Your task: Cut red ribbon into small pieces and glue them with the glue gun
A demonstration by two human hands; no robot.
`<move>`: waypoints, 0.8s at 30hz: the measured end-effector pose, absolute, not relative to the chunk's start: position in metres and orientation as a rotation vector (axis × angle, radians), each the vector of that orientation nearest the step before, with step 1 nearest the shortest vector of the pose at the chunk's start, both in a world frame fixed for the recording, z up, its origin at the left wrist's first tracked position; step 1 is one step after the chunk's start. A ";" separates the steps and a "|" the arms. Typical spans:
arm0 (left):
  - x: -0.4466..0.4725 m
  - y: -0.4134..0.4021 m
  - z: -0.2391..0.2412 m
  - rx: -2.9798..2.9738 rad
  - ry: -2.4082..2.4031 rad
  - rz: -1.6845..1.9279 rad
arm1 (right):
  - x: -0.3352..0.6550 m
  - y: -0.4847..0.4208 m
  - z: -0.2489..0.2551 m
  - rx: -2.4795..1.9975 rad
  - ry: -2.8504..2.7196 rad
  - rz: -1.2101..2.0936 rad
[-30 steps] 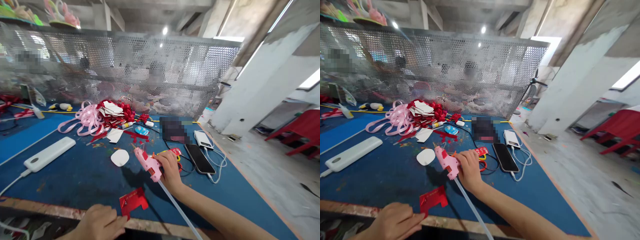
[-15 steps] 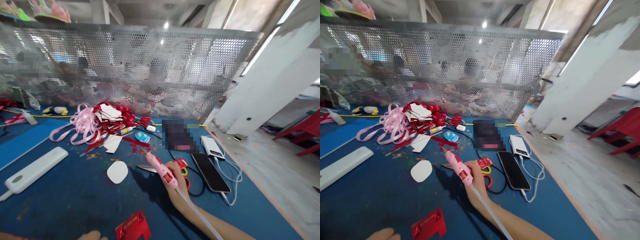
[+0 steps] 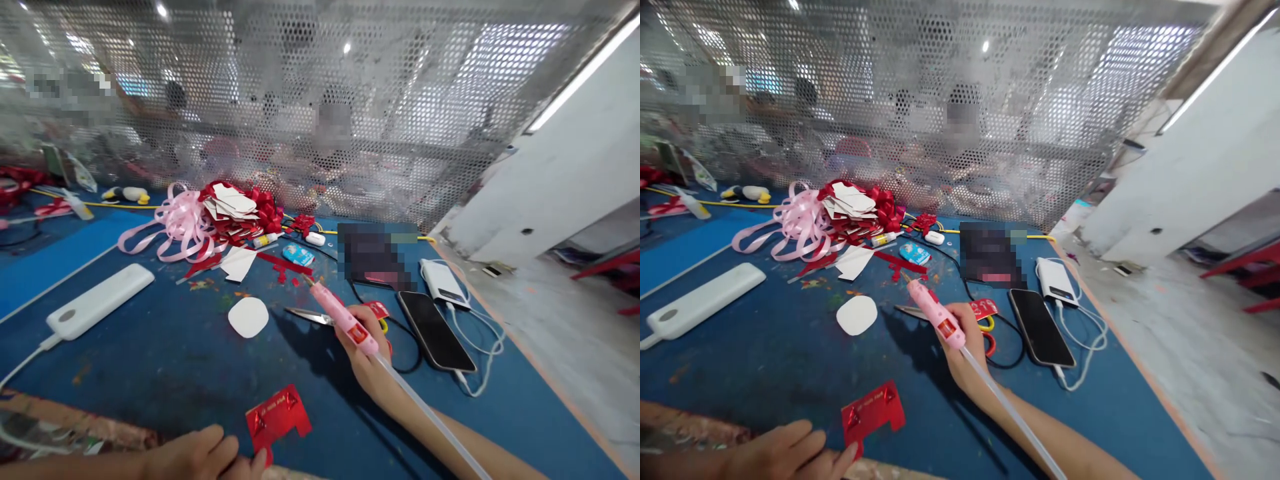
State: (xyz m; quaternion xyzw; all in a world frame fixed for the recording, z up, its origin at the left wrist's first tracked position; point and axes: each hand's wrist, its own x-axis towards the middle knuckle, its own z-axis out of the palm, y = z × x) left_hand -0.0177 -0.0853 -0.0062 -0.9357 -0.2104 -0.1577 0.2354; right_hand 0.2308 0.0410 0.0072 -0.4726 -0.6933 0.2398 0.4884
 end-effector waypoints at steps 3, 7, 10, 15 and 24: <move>-0.018 -0.084 -0.004 -2.549 -0.572 -0.518 | 0.233 0.042 0.005 -1.148 -1.668 0.567; -0.026 -0.084 -0.005 -2.598 -0.769 -0.651 | 0.236 0.046 -0.002 -1.156 -1.634 0.554; -0.033 -0.090 -0.012 -2.549 -1.031 -0.793 | 0.238 0.048 -0.004 -1.169 -1.598 0.546; -0.035 -0.101 -0.021 -2.424 -1.429 -1.055 | 0.241 0.049 0.003 -1.186 -1.541 0.577; -0.023 -0.104 -0.023 -2.338 -1.797 -1.261 | 0.244 0.050 0.008 -1.230 -1.565 0.564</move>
